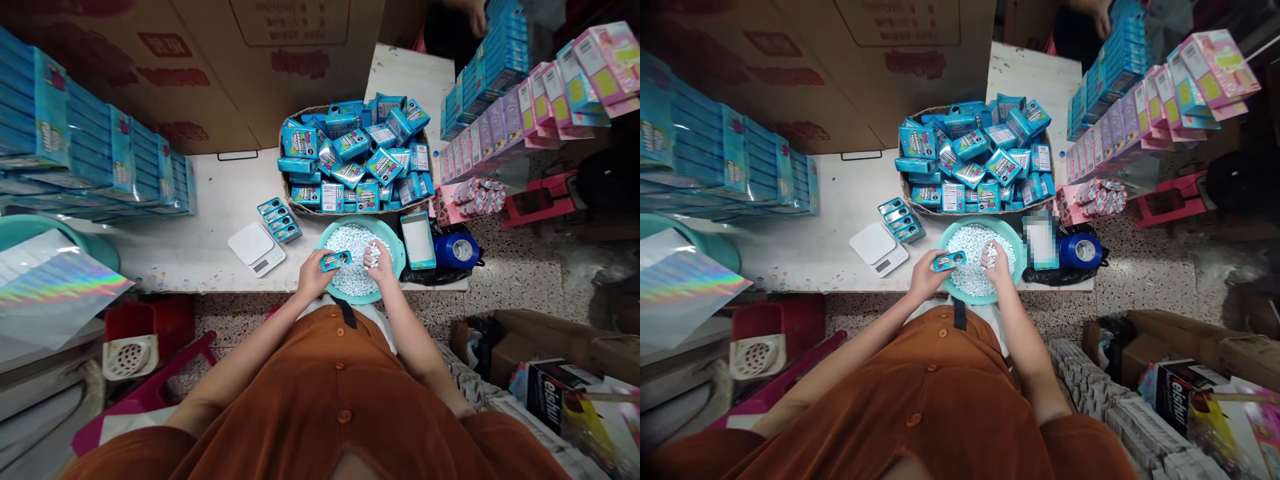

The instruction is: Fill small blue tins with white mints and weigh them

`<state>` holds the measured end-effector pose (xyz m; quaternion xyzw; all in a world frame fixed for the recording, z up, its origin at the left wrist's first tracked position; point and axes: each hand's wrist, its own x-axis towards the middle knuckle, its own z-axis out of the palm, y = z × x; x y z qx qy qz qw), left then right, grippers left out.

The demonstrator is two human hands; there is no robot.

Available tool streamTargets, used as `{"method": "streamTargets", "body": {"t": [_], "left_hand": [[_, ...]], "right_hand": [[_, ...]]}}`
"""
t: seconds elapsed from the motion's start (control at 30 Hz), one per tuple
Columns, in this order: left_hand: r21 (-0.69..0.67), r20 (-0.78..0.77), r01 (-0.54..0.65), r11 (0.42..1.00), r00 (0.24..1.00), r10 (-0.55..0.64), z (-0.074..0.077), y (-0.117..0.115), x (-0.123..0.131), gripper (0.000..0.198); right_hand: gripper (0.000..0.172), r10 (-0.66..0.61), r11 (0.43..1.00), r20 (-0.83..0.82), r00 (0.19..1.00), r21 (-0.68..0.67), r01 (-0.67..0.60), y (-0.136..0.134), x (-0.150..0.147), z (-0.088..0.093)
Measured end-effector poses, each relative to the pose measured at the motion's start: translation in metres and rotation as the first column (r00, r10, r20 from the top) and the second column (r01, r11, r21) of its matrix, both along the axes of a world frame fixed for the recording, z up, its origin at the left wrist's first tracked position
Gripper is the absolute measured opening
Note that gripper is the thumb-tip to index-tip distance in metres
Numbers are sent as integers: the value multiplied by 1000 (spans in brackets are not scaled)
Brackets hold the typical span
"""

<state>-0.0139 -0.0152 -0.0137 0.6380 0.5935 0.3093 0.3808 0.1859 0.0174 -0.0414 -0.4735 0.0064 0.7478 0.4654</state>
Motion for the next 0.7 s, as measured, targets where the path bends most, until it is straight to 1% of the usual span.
{"method": "streamTargets", "body": {"t": [0.03, 0.1, 0.2, 0.27, 0.43, 0.53, 0.63, 0.7], "left_hand": [[-2, -14, 43, 999, 999, -43, 0, 0, 1, 33], [-4, -30, 113, 994, 993, -113, 1, 1, 3, 34], [1, -27, 176, 984, 984, -176, 4, 1, 10, 36], [10, -18, 214, 977, 977, -214, 7, 1, 14, 37], [66, 7, 259, 964, 966, -260, 12, -2, 19, 35], [70, 34, 250, 966, 967, -253, 13, -4, 20, 36], [30, 57, 208, 978, 976, -209, 14, -5, 22, 37], [-1, 69, 171, 985, 983, -171, 14, -5, 22, 36]], "right_hand": [[18, -59, 998, -32, 998, 31, 60, 1, 0, 10], [16, -142, 986, -39, 989, 81, 145, 2, -4, 29], [23, -207, 972, 46, 977, 125, 200, 0, -16, 50], [27, -239, 964, 116, 964, 147, 221, -2, -25, 58], [34, -341, 924, 258, 904, 269, 272, -9, -41, 66], [37, -339, 918, 347, 875, 326, 227, -12, -44, 68], [42, -324, 915, 407, 854, 364, 173, -13, -47, 71], [43, -332, 905, 417, 846, 394, 160, -13, -49, 71]]}}
